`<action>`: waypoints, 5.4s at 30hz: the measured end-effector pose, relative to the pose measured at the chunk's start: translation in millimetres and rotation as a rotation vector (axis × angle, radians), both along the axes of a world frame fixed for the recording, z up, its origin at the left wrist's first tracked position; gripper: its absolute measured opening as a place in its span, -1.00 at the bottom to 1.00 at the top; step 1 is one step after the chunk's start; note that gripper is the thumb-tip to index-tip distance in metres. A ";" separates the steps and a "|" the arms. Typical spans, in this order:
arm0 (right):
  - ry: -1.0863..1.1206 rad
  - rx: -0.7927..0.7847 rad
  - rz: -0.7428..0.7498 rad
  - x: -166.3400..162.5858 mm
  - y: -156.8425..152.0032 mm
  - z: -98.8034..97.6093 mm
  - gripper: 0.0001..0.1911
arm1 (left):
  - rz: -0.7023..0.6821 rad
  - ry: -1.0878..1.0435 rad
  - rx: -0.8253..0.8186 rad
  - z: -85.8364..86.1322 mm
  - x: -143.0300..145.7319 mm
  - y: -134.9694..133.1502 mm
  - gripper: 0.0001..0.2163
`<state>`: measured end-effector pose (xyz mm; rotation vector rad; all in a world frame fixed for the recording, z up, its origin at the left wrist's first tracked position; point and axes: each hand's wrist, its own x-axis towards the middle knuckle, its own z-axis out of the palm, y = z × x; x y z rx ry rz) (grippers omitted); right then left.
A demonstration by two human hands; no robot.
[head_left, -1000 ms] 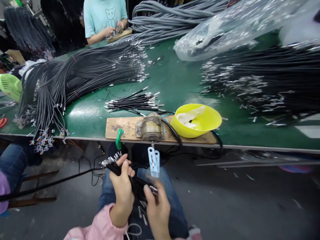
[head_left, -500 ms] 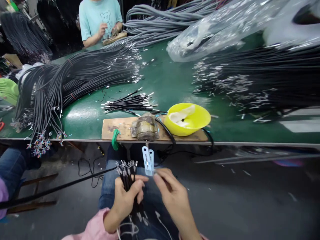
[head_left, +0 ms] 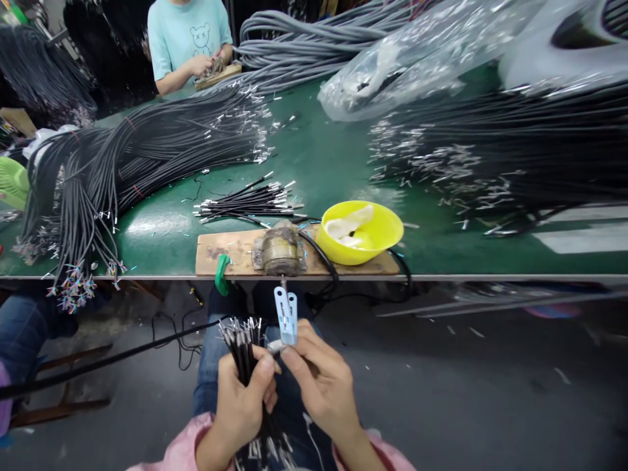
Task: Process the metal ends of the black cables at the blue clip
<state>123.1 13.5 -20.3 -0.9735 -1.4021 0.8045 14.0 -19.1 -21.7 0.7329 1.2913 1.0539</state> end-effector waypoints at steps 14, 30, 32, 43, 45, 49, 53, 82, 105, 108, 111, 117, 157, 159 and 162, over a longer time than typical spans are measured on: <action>0.489 -0.446 0.183 -0.6 -2.7 -7.0 -0.80 | -0.103 -0.107 -0.039 4.1 -6.3 -0.6 -0.60; 0.404 -0.506 0.378 9.5 4.0 -6.0 -0.64 | 0.013 0.026 0.023 14.2 -6.7 6.2 -0.71; 0.441 -0.710 0.548 19.8 11.7 -2.4 -0.56 | 0.017 0.052 0.066 17.6 -8.1 9.6 -0.77; 0.365 -0.609 0.255 13.9 52.1 30.6 -0.52 | -0.120 -0.057 0.042 1.7 -30.0 29.8 -0.82; 0.542 -0.683 0.293 6.0 51.1 25.8 -0.56 | -0.098 -0.056 0.078 -6.7 -29.8 32.8 -0.80; 0.807 -0.772 0.287 -2.4 44.2 17.8 -0.63 | -0.066 -0.037 0.142 -22.2 -24.0 37.2 -0.76; 0.873 -0.820 0.313 -4.4 37.8 10.9 -0.57 | -0.028 -0.003 0.149 -22.7 -24.0 39.8 -0.76; -0.038 -0.082 0.060 3.2 5.6 11.2 -0.75 | 0.026 0.107 -0.078 5.4 -13.0 1.9 -0.76; 0.414 -0.373 0.149 0.3 -2.8 -7.8 -0.77 | -0.068 -0.194 -0.053 -1.2 -3.7 0.1 -0.58; 0.327 -0.246 -0.013 -7.6 -7.5 -9.5 -0.87 | -0.051 -0.174 -0.023 -3.0 0.6 -0.8 -0.59; 0.051 0.127 -0.291 -8.9 -9.7 -7.2 -0.85 | -0.042 -0.137 -0.006 -1.4 1.3 -0.1 -0.65; 0.251 -0.297 0.203 10.7 0.2 -3.2 -0.77 | -0.059 -0.028 0.071 13.5 -9.4 11.3 -0.80; -0.119 -0.042 -0.032 7.1 -3.2 15.9 -0.86 | -0.016 0.266 0.081 18.3 1.3 5.5 -0.81; -0.124 -0.036 0.044 6.5 0.1 18.6 -0.83 | 0.015 0.283 0.070 15.4 1.5 3.6 -0.79; -0.110 -0.033 0.034 5.2 1.9 15.1 -0.76 | 0.102 0.286 0.042 10.8 0.7 0.3 -0.81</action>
